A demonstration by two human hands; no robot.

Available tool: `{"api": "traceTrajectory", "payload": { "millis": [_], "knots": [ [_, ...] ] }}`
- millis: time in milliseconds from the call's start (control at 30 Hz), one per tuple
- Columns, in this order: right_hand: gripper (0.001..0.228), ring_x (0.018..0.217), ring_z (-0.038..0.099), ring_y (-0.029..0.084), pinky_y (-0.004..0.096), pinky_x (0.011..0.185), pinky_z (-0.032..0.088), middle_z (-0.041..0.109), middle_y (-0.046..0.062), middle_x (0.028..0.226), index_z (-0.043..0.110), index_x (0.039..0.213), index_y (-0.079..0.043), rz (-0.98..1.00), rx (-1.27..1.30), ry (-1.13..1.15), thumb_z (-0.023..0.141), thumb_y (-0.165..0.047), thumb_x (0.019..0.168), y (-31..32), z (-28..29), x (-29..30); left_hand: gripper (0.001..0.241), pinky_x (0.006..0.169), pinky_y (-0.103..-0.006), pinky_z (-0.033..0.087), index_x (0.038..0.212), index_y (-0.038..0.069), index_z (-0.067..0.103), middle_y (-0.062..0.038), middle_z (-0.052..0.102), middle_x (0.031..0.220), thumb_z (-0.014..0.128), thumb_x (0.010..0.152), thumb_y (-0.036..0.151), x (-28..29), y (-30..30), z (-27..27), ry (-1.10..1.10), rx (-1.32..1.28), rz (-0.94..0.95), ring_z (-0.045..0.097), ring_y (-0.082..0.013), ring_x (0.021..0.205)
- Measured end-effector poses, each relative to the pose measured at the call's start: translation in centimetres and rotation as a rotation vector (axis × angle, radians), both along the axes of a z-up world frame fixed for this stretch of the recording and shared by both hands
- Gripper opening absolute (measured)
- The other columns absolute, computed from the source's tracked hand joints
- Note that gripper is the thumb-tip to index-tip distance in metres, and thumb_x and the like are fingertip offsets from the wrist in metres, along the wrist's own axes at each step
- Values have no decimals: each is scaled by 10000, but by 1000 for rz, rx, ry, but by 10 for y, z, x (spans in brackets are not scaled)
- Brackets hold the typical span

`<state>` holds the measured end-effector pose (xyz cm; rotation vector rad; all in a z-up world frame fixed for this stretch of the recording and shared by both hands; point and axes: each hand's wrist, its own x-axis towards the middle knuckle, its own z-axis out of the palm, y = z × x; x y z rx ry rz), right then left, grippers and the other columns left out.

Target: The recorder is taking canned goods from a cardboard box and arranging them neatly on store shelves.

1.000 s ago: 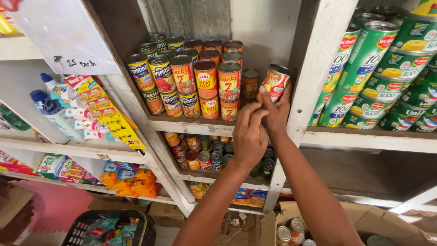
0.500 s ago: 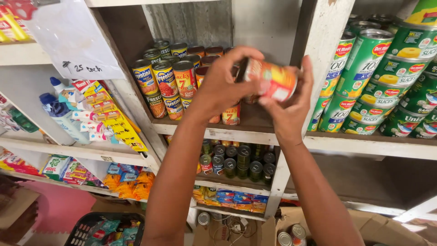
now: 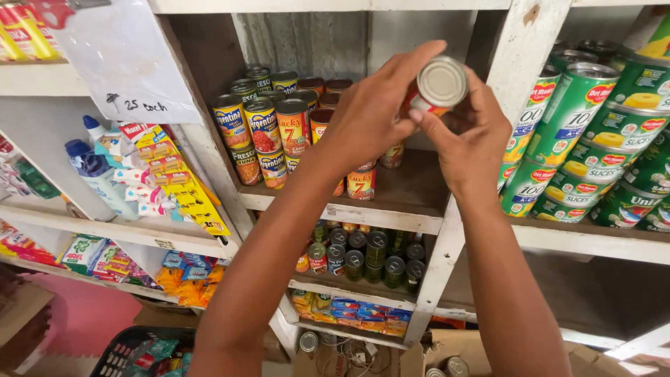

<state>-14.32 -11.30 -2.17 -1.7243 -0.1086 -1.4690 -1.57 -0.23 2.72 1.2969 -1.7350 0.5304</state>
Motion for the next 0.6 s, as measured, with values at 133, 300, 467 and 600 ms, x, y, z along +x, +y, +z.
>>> {"api": "traceTrajectory", "payload": {
  "millis": [133, 300, 467, 600],
  "knots": [
    [615, 1302, 599, 166, 307, 1139, 509, 583, 97, 1427, 452, 1580, 11, -53, -1, -63, 745, -16, 1040, -23, -22, 27, 799, 898, -446, 565, 1542, 182, 435, -151, 596, 1268, 799, 833, 125, 14, -21, 9, -118, 129, 131, 676, -389, 1053],
    [562, 1426, 518, 182, 314, 1243, 388, 537, 111, 1558, 387, 1630, -8, 108, 72, -104, 571, 5, 1099, -43, -47, 60, 805, 914, -445, 562, 1418, 108, 476, -183, 585, 1206, 867, 715, 144, 53, -58, 10, -114, 128, 49, 654, -399, 1073],
    [796, 1441, 497, 214, 336, 1226, 368, 523, 161, 1560, 376, 1598, 2, -154, -9, -32, 675, 66, 863, -71, -62, 97, 722, 870, -449, 543, 1219, 78, 557, -175, 639, 1116, 901, 586, 124, 78, -95, 30, -113, 261, 46, 658, -381, 1049],
    [713, 1216, 578, 173, 326, 1075, 463, 621, 115, 1372, 444, 1530, 4, -173, 91, 34, 795, -64, 913, -96, -67, 117, 626, 854, -440, 540, 1128, 78, 607, -139, 686, 1084, 871, 560, 88, 85, -124, 40, -169, 436, 122, 665, -357, 1047]
  ]
}}
